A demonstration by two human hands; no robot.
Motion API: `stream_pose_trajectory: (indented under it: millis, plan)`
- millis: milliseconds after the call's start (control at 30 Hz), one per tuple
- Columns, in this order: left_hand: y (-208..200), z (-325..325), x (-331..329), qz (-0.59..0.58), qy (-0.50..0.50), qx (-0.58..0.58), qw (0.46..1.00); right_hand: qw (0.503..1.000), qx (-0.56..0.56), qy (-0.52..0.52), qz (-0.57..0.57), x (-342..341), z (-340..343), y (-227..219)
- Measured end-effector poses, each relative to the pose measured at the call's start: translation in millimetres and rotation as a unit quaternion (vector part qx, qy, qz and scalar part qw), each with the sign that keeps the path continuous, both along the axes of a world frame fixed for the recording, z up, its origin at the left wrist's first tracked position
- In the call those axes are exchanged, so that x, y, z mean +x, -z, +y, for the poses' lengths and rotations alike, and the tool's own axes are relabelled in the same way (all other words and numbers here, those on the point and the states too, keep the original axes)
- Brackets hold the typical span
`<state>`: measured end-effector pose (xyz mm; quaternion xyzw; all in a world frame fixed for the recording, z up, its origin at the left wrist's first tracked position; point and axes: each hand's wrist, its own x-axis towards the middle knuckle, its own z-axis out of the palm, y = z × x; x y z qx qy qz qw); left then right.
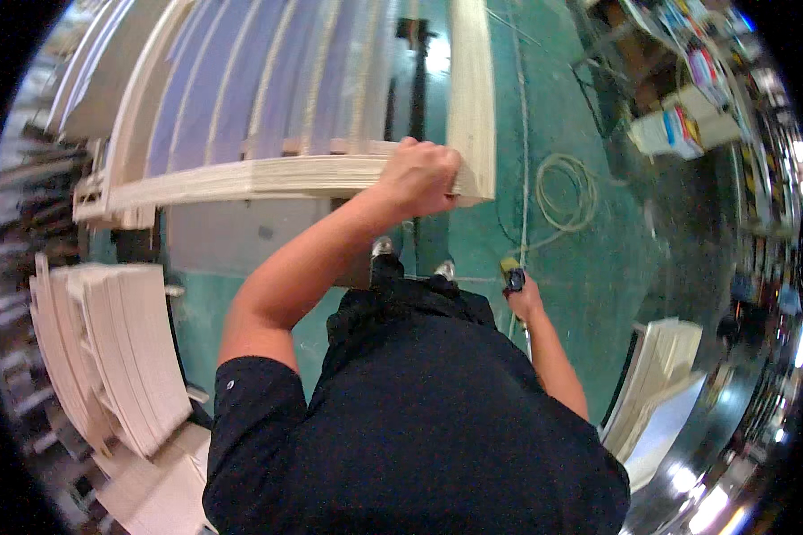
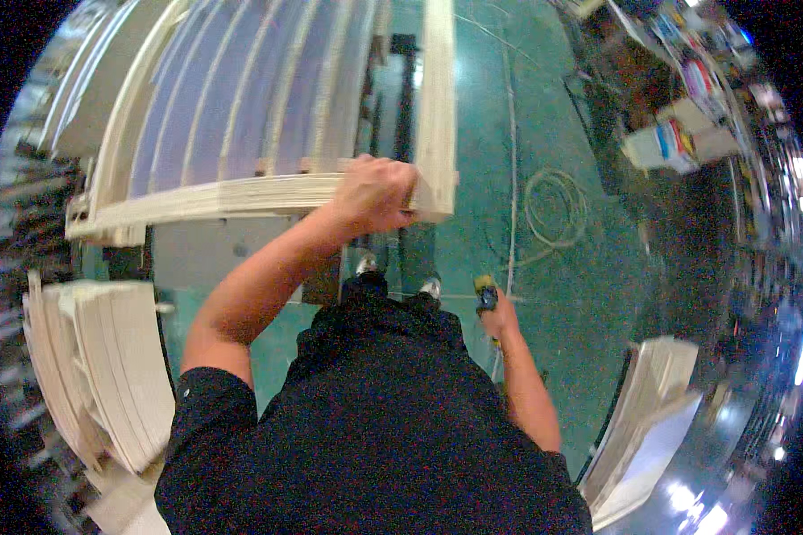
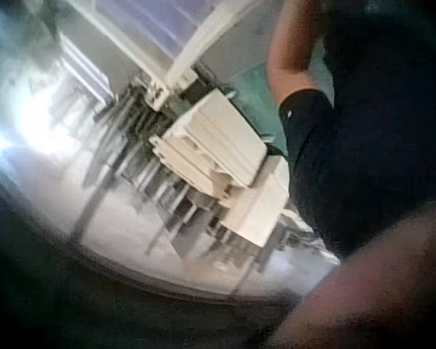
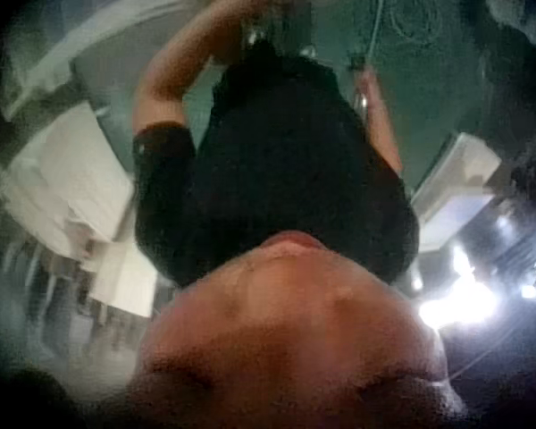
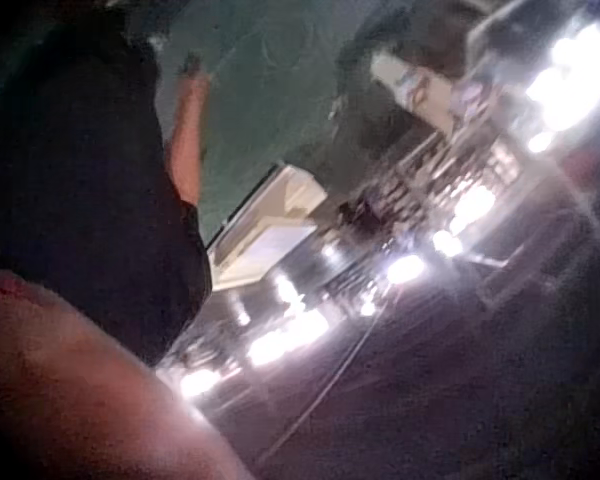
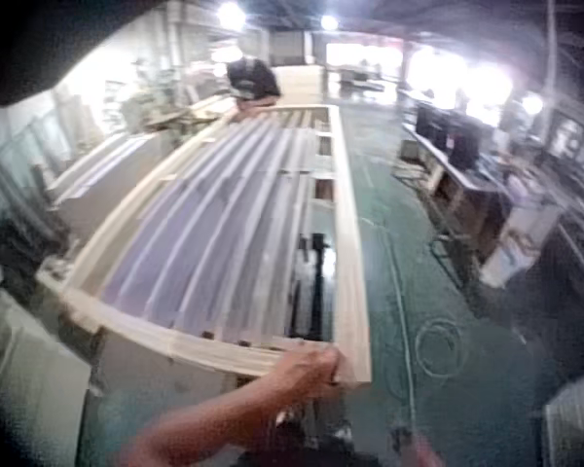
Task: The person assembles a large wooden frame structure by attaching small wooden blocks to the frame using a pneumatic nail gun. They position the blocks and drive nails into them to secure the components together in a workshop setting.
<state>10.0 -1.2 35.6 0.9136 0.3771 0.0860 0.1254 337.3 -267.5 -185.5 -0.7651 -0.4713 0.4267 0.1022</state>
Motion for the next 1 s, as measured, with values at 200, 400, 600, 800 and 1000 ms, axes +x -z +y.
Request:
stream_pose_trajectory:
  millis: [200,400,600,800,1000]
  plan:
    - [-2.0,0.4,-1.8,-0.011,-0.017,0.034,0.999,0.999,0.018,0.046,-0.005,-43.6,41.6,-50.7]
    - [-3.6,4.2,1.3,-0.020,0.000,0.033,0.999,0.996,0.057,0.061,0.025,-44.7,38.4,-50.9]
    - [-2.3,6.6,-3.3,-0.006,-0.005,0.028,1.000,0.983,0.035,0.144,0.110,-48.5,66.0,-73.6]
    - [-10.6,14.2,0.2,0.081,0.023,-0.048,0.995,0.912,0.333,0.175,0.164,-77.4,131.9,-124.8]
    - [-29.6,27.6,-41.1,0.125,0.070,-0.063,0.988,0.886,0.391,0.152,0.199,-111.0,187.0,-168.9]
